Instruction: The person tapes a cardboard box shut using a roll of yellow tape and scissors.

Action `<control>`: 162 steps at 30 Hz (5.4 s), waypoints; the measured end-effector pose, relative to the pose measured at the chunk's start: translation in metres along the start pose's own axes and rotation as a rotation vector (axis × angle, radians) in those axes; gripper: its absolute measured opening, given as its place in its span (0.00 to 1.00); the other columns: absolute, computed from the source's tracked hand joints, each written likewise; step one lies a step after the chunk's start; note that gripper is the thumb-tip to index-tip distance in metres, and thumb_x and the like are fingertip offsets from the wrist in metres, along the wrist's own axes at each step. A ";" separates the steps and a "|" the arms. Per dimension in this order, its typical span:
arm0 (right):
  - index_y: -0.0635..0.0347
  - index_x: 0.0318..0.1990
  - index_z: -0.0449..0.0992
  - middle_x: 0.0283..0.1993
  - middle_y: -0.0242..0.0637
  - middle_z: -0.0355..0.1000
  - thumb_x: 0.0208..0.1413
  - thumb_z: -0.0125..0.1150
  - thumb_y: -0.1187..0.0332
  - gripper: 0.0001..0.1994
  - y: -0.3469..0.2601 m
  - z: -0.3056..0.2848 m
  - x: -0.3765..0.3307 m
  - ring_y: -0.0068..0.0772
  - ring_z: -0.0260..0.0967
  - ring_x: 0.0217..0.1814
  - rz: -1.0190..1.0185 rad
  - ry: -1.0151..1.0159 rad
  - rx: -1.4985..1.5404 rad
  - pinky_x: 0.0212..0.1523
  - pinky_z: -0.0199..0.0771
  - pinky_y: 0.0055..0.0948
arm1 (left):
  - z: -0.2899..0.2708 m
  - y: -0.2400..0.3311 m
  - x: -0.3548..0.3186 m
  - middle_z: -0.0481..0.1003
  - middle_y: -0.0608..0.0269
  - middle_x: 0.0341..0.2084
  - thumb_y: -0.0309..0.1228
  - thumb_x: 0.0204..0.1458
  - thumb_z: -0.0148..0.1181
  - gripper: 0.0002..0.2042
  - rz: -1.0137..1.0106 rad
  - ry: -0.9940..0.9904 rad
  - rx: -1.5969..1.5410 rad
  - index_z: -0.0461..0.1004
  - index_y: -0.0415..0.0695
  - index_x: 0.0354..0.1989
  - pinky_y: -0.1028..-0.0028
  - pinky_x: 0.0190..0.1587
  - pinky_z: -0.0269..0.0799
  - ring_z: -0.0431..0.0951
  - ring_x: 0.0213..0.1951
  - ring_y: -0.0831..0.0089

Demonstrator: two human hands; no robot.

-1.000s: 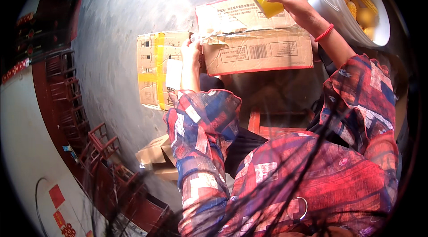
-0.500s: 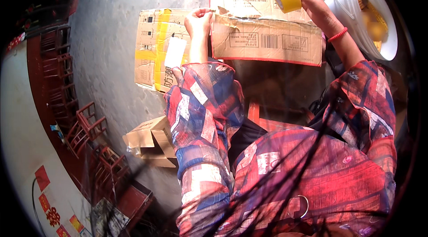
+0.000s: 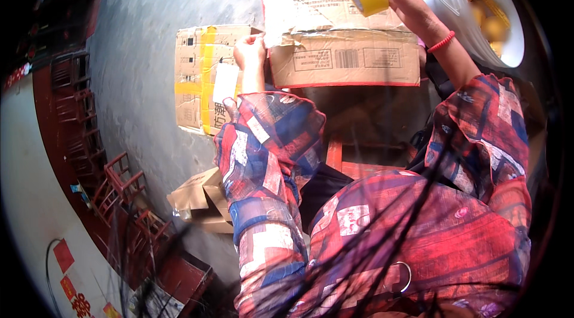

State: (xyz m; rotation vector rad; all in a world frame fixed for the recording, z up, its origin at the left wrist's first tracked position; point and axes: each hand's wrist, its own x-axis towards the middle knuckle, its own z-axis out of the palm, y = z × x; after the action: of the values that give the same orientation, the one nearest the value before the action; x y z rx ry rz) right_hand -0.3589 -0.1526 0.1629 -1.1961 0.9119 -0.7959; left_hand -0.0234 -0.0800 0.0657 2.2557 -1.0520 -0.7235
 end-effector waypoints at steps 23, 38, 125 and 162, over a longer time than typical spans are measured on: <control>0.61 0.37 0.68 0.33 0.30 0.67 0.48 0.53 0.65 0.12 -0.017 -0.029 -0.018 0.18 0.64 0.36 0.014 0.117 0.085 0.40 0.63 0.18 | 0.026 -0.098 0.046 0.77 0.56 0.26 0.29 0.39 0.61 0.12 -0.072 -0.050 0.060 0.76 0.40 0.34 0.71 0.36 0.71 0.77 0.29 0.66; 0.58 0.37 0.70 0.32 0.28 0.69 0.48 0.52 0.63 0.12 -0.007 -0.057 -0.027 0.16 0.63 0.36 -0.025 0.219 -0.081 0.42 0.59 0.19 | 0.063 0.071 -0.047 0.59 0.50 0.55 0.30 0.51 0.50 0.23 0.835 -0.298 0.197 0.59 0.52 0.58 0.63 0.57 0.55 0.58 0.57 0.54; 0.63 0.30 0.74 0.25 0.31 0.70 0.39 0.65 0.68 0.11 0.207 -0.084 -0.071 0.21 0.64 0.25 0.257 0.614 0.257 0.26 0.65 0.21 | 0.177 0.075 -0.180 0.44 0.57 0.64 0.41 0.51 0.48 0.30 1.023 -0.488 0.698 0.49 0.52 0.63 0.53 0.61 0.33 0.41 0.65 0.60; 0.59 0.35 0.75 0.32 0.44 0.73 0.42 0.51 0.75 0.12 0.153 -0.073 -0.071 0.41 0.71 0.33 -0.098 0.742 -0.342 0.36 0.69 0.33 | 0.207 0.121 -0.109 0.74 0.63 0.17 0.30 0.44 0.61 0.09 0.427 -0.544 -0.085 0.75 0.35 0.27 0.78 0.27 0.67 0.71 0.22 0.80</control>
State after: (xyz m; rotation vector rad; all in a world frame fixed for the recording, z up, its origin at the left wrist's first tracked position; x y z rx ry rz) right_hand -0.4495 -0.0894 0.0155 -1.2564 1.6555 -1.2338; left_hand -0.2815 -0.1099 0.0257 1.7024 -1.6500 -1.1906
